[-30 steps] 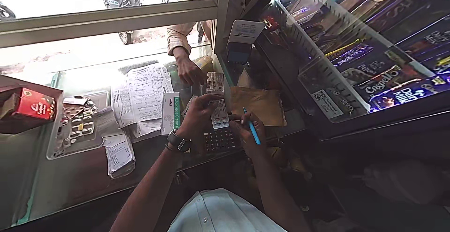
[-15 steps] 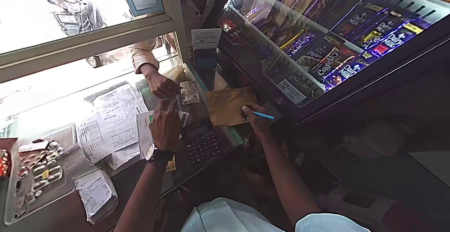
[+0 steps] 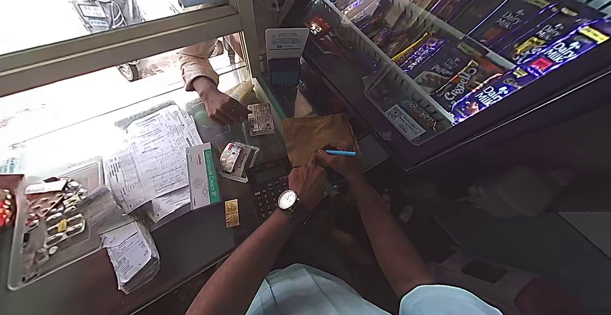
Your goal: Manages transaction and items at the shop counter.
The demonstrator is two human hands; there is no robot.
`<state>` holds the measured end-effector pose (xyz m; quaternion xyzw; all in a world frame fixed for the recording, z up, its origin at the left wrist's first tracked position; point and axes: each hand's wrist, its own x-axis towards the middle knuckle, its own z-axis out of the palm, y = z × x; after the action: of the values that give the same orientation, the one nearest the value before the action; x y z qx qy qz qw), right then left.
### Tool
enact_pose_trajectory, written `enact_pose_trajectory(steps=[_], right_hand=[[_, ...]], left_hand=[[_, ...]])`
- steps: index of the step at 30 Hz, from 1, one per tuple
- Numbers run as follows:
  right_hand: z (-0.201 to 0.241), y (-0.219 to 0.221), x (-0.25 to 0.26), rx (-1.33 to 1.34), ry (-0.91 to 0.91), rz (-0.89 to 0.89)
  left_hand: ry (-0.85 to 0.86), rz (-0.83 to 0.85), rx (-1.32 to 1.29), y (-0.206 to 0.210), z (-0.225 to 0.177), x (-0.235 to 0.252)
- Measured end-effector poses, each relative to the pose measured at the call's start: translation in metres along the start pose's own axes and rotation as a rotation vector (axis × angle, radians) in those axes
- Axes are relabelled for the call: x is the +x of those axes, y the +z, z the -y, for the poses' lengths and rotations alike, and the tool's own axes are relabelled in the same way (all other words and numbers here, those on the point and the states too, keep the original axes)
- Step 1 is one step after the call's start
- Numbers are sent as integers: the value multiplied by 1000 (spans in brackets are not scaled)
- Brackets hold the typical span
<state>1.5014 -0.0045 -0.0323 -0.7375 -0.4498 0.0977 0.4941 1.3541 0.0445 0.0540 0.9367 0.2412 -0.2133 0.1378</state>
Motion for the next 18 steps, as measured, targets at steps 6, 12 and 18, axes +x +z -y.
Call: enact_pose_trajectory(steps=[6,12,18], right_hand=[[2,-5,-1,6,66,-36],[2,0,0,-74,29,-11],[-1,0,0,-65,5,-12]], left_hand=[[9,4,-41,1,-4,-1],[14,6,-133,-2,3,-5],[39,-30,-187,2,6,-4]])
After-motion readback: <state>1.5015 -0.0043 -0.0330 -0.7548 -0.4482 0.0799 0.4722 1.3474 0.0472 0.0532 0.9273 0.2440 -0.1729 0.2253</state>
